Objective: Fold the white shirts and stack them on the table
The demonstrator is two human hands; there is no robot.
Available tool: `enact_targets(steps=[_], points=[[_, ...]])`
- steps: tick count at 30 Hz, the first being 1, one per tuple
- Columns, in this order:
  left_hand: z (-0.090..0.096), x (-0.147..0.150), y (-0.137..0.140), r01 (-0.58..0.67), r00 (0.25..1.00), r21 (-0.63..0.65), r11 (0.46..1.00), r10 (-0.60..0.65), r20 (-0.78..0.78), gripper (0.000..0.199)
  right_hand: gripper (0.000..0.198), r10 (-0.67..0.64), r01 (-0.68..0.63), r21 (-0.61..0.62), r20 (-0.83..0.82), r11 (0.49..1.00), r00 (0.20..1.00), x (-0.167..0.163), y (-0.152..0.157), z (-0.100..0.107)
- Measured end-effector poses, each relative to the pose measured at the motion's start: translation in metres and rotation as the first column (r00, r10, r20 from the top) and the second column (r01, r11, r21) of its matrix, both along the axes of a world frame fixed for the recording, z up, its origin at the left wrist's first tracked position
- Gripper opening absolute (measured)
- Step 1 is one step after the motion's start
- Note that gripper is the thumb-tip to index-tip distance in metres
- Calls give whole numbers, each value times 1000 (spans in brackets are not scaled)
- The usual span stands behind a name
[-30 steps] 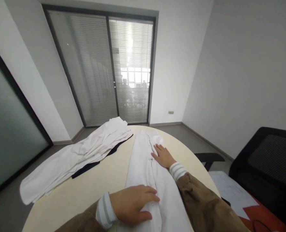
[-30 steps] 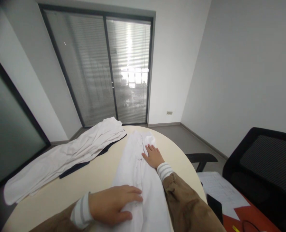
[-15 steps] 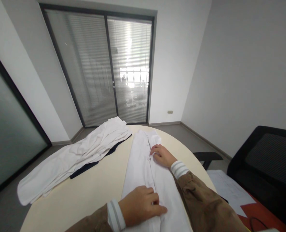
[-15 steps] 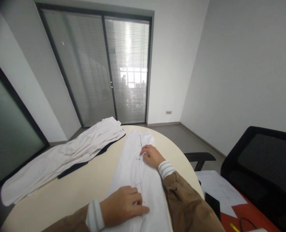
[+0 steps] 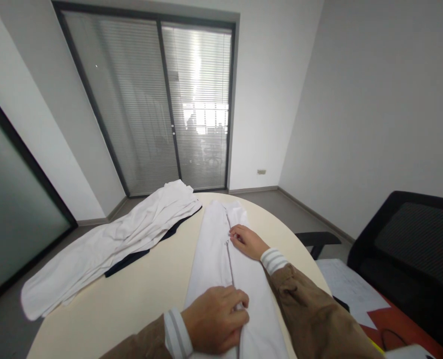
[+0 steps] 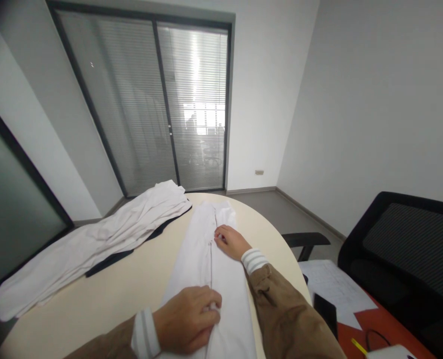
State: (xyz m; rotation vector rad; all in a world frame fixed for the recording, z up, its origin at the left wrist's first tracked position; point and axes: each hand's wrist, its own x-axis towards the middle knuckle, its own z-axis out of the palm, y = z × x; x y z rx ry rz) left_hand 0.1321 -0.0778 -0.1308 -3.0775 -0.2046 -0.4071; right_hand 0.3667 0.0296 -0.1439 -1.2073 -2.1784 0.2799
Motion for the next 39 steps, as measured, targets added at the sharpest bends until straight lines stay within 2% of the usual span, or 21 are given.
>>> enact_targets(steps=[5, 13, 18, 26, 30, 35, 39], points=[[2, 1, 1, 91, 994, -27, 996, -92, -66, 14, 12, 28, -29, 14, 50, 999, 998, -3, -1, -2], [-2, 0, 0, 235, 971, -8, 972, -235, -33, 21, 13, 20, -21, 13, 98, 1000, 995, -2, -2, -3], [-11, 1, -8, 262, 965, 46, 964, -261, -33, 12, 14, 28, -30, 12, 131, 999, 991, -2, -3, -1], [-21, 3, -8, 277, 961, -2, 961, -277, -2, 13, 11, 2, -4, 15, 121, 1000, 993, -5, -4, -1], [-20, 3, -8, 281, 958, -25, 959, -282, -43, 12, 12, -12, 11, 9, 139, 1000, 990, -6, -5, 1], [-13, 4, -7, 277, 961, -53, 959, -278, -11, 16, 24, -27, 22, 33, 151, 999, 988, -12, -8, 3], [-12, 5, -7, 267, 963, -44, 963, -268, -13, 16, 23, -51, 49, 18, 148, 999, 988, -22, -9, 3]])
